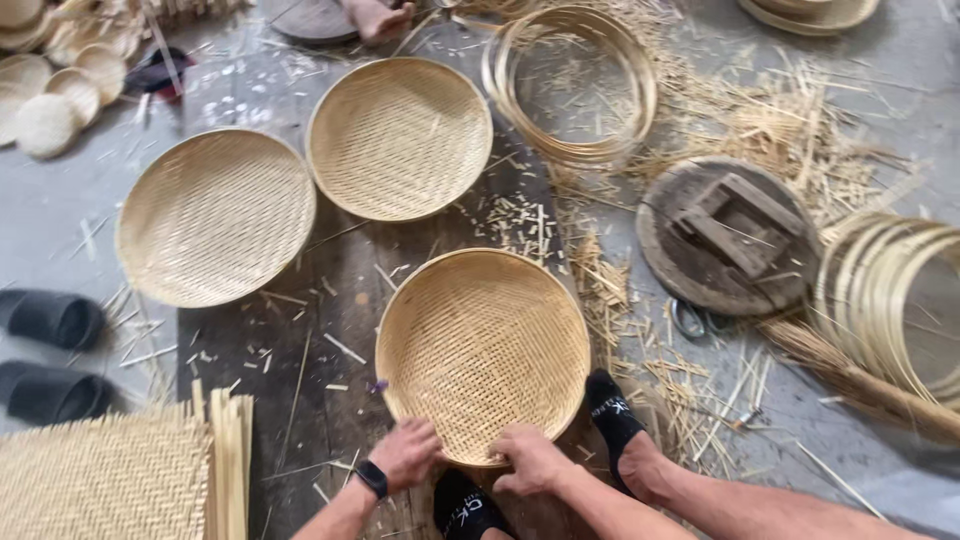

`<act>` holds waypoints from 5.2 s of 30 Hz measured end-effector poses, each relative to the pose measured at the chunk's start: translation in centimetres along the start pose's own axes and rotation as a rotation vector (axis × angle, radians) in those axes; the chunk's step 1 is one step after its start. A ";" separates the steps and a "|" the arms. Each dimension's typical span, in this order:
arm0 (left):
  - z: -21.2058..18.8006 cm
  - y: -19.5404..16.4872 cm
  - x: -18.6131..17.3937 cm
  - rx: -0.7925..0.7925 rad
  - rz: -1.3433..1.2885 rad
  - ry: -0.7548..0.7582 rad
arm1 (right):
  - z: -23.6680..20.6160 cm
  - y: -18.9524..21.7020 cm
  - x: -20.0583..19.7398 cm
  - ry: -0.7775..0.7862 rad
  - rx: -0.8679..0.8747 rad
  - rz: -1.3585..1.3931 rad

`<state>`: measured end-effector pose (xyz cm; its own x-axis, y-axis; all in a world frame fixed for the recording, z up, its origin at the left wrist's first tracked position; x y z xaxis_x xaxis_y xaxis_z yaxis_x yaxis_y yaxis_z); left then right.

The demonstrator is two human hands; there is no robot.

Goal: The person weaves a bamboo basket by hand, using a wooden mold to shape the rim. They trim excess bamboo strips with shears and tuck the ends into the weave to finish the edge.

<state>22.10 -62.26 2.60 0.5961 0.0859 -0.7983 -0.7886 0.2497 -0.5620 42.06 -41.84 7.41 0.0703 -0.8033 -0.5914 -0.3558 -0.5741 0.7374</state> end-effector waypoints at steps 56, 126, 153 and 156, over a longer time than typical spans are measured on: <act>0.5 -4.0 11.4 -1.470 -1.039 -1.051 | -4.4 -9.0 7.2 -0.446 0.974 1.430; -4.7 7.6 -2.1 -1.221 -0.345 -0.891 | 11.4 -11.6 -15.3 -0.184 0.820 0.336; 3.7 -9.0 4.9 -0.601 0.002 -0.359 | 1.4 -2.7 -5.2 0.061 -0.097 -0.441; 3.8 -8.4 5.8 -0.690 -0.067 -0.335 | 4.3 -4.6 -5.7 0.313 0.029 -0.448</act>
<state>32.77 -60.24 3.54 0.5732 0.4072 -0.7110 -0.5992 -0.3836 -0.7027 39.27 -33.92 5.96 0.4936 -0.4922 -0.7170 -0.2525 -0.8700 0.4234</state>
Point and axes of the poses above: each hand's wrist, its own z-axis towards the middle knuckle, its own x-axis out of the palm, y = z × x, the point moved 1 cm from there along z, towards the middle knuckle, and after that the axes turned 12 degrees about x, right-handed, at the moved point
